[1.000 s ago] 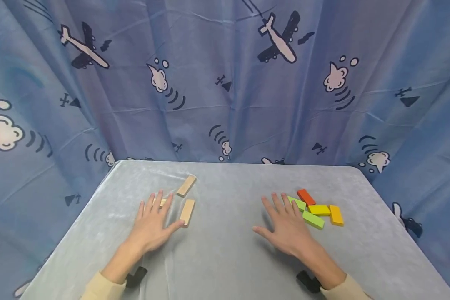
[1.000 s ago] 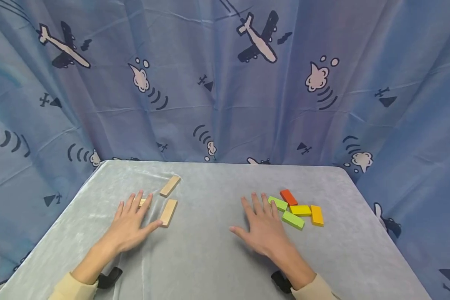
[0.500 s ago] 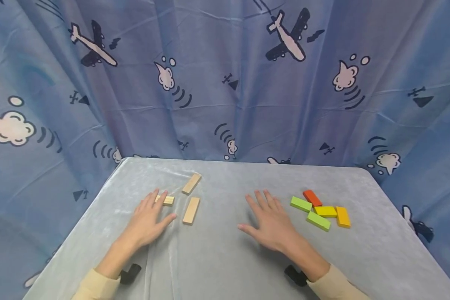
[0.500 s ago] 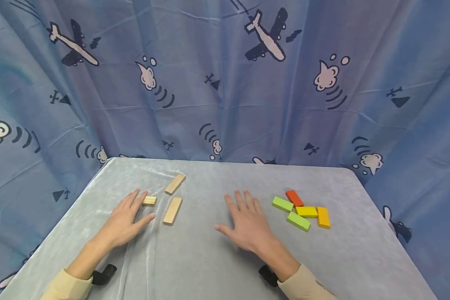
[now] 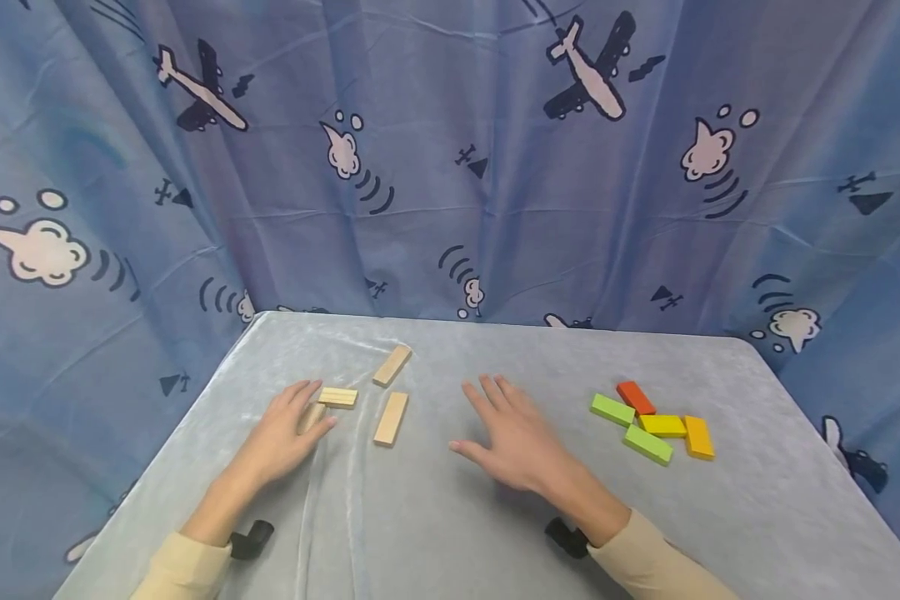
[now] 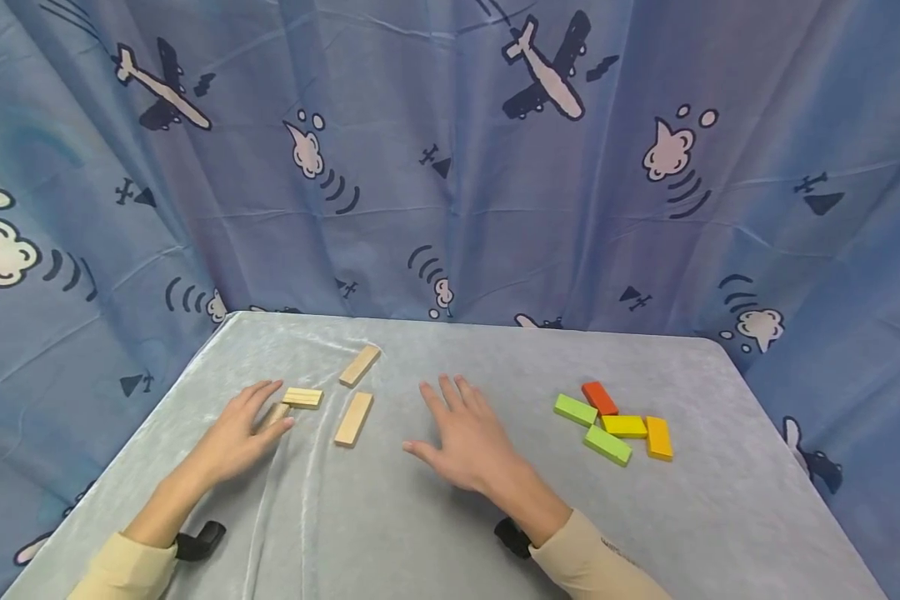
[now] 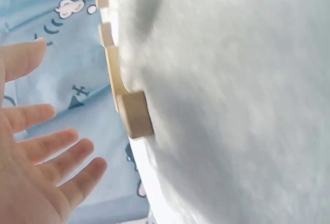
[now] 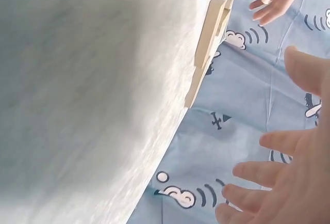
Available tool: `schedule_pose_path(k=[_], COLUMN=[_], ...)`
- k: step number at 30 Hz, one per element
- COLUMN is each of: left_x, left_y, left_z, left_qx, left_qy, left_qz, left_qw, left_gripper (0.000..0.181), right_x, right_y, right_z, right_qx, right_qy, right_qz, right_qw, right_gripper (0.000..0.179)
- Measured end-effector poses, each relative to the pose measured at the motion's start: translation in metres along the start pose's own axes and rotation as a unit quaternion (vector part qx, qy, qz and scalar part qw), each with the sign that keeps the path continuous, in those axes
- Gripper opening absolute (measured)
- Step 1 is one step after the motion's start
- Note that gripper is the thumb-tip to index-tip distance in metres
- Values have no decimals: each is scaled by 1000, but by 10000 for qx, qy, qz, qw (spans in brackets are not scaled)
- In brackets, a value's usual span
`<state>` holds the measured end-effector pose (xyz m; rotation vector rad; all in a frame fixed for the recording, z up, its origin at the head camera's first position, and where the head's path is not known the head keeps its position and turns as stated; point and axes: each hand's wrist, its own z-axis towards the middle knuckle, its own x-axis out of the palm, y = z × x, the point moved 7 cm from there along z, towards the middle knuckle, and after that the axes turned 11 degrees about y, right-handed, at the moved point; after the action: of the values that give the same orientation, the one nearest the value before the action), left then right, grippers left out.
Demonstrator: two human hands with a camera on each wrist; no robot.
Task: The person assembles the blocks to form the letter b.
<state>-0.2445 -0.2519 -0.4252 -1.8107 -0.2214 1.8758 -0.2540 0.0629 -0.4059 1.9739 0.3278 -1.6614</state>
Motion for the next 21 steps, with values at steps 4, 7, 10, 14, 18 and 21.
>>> schedule_pose_path(k=[4,7,10,14,18,21], left_x=[0,0,2,7,9,10], left_y=[11,17,24,32,38,42], left_z=[0,0,2,4,6,8], left_qx=[-31,-8,-45,-153,-251,-302], left_qy=[8,5,139,410,599,724], left_qz=[-152,-287,-448,-641,-954,-1093], left_qw=[9999,9996,9989,9970,9933,9909], left_gripper=[63,61,60,63,68,70], right_x=[-1,-1,-1,-1,-1,-1], right_y=[10,17,23,31,38,43], right_z=[8,14,20,27,34,39], right_qx=[-147,-231,-301,-423,-572,-666], right_qy=[-21,-1,68,120,116,87], right_qz=[125,200,289,444,568,611], right_qw=[9998,9995,9991,9980,9967,9959], right_gripper=[85,84,83,81,79,76])
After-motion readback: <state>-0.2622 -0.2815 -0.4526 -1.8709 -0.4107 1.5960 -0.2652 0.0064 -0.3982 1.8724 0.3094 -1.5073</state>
